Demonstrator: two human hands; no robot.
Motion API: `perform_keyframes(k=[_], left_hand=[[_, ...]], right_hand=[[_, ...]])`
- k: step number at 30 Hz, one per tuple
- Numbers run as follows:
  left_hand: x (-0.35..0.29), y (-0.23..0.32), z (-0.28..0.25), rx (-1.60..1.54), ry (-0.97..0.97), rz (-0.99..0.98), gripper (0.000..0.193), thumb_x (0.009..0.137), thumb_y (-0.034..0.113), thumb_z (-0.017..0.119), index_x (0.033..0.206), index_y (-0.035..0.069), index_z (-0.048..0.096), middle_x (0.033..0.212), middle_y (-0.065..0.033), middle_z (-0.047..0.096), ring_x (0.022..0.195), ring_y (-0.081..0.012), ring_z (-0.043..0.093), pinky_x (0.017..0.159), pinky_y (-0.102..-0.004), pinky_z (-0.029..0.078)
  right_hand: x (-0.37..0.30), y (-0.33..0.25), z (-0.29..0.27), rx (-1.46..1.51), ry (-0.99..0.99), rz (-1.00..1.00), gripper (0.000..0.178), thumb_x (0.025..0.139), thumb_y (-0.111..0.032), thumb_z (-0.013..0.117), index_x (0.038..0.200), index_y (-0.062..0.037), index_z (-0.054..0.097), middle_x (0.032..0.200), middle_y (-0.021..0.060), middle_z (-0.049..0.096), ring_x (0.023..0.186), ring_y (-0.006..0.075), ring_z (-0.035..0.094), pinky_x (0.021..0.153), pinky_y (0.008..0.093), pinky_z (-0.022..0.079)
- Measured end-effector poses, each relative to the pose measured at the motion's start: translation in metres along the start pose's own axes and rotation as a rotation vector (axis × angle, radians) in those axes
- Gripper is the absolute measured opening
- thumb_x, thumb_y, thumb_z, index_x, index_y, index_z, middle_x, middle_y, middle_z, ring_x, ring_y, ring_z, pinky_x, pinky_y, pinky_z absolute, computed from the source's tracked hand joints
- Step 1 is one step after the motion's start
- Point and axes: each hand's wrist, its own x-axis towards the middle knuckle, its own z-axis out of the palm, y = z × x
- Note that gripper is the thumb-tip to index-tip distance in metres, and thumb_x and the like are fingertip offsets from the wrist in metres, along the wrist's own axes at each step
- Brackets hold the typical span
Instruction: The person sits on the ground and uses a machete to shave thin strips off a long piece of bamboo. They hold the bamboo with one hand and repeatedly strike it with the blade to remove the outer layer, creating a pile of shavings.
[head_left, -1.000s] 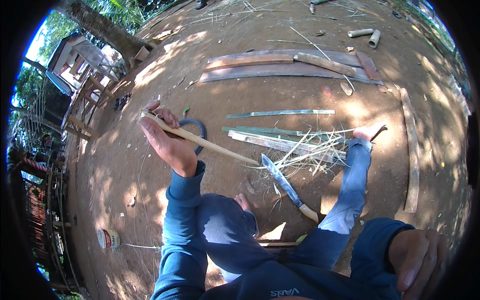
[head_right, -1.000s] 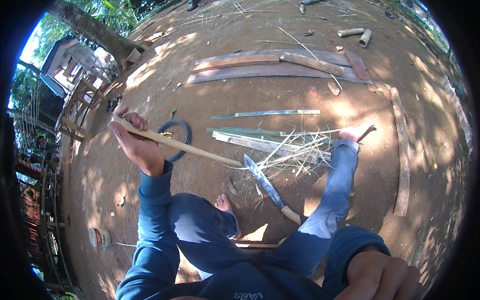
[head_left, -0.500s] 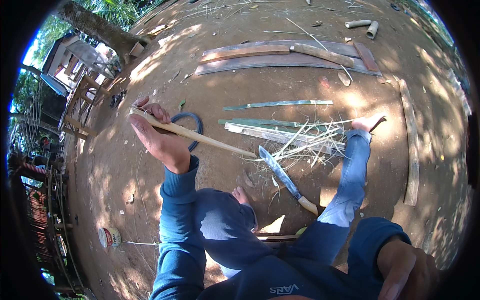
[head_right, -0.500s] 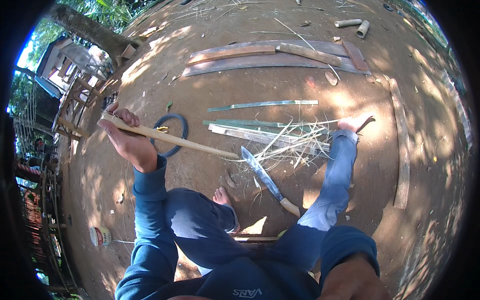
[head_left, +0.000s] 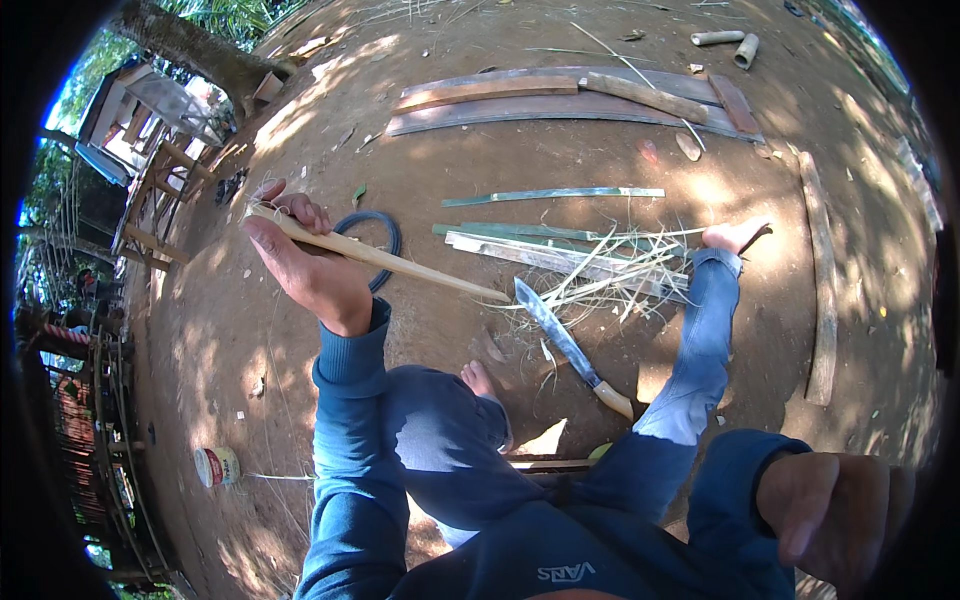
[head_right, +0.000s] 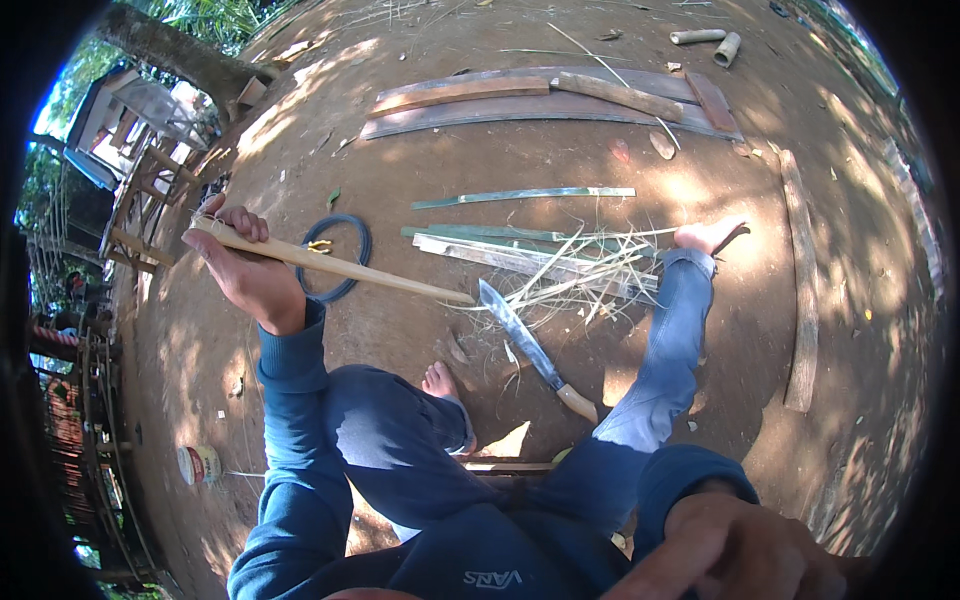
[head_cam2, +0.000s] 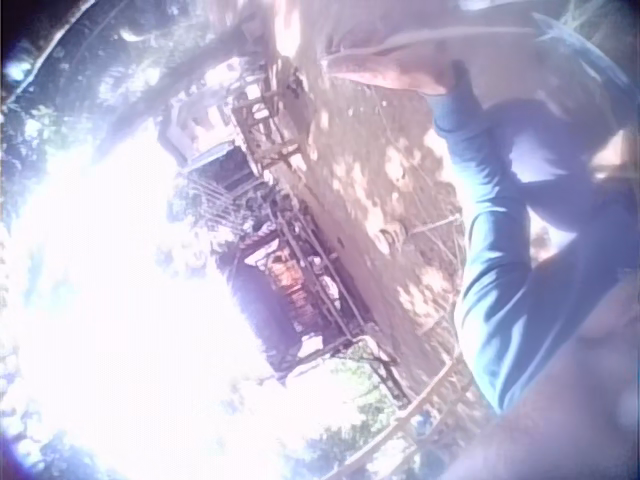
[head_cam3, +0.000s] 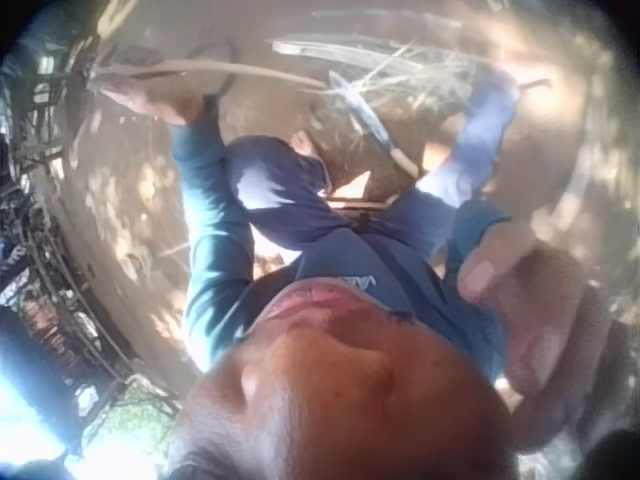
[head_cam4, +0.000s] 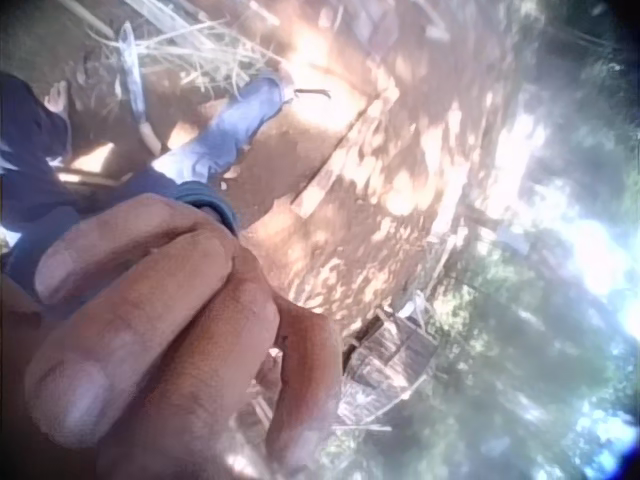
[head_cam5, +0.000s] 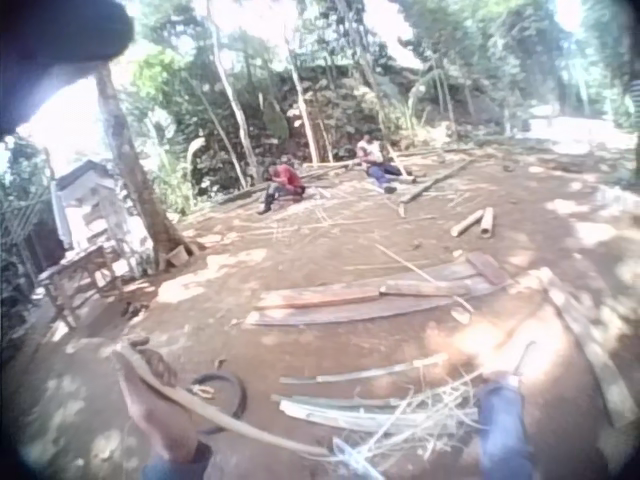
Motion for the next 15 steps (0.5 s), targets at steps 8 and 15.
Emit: perform_keyframes(k=[8, 15], left_hand=[[-0.001, 0.000, 0.004, -0.012, -0.004, 0.021, 0.055, 0.098, 0.053, 0.034, 0.107, 0.000, 0.048, 0.073, -0.0007, 0.041, 0.066, -0.0074, 0.037, 0.060, -0.0212, 0.033], [0.001, -0.004, -0.002, 0.043, -0.007, 0.034, 0.062, 0.097, 0.057, 0.032, 0.108, -0.002, 0.048, 0.071, -0.0006, 0.041, 0.064, -0.0073, 0.036, 0.059, -0.0217, 0.032]], right_hand=[[-0.012, 0.025, -0.003, -0.016, -0.120, -0.217, 0.055, 0.082, -0.044, 0.059, 0.128, -0.0152, 0.050, 0.135, -0.0004, 0.051, 0.136, 0.0207, 0.032, 0.107, 0.0568, 0.023], [0.000, 0.051, -0.006, 0.025, -0.101, -0.195, 0.061, 0.083, -0.050, 0.051, 0.131, -0.0131, 0.046, 0.136, 0.0024, 0.048, 0.135, 0.0221, 0.033, 0.106, 0.0546, 0.025]])
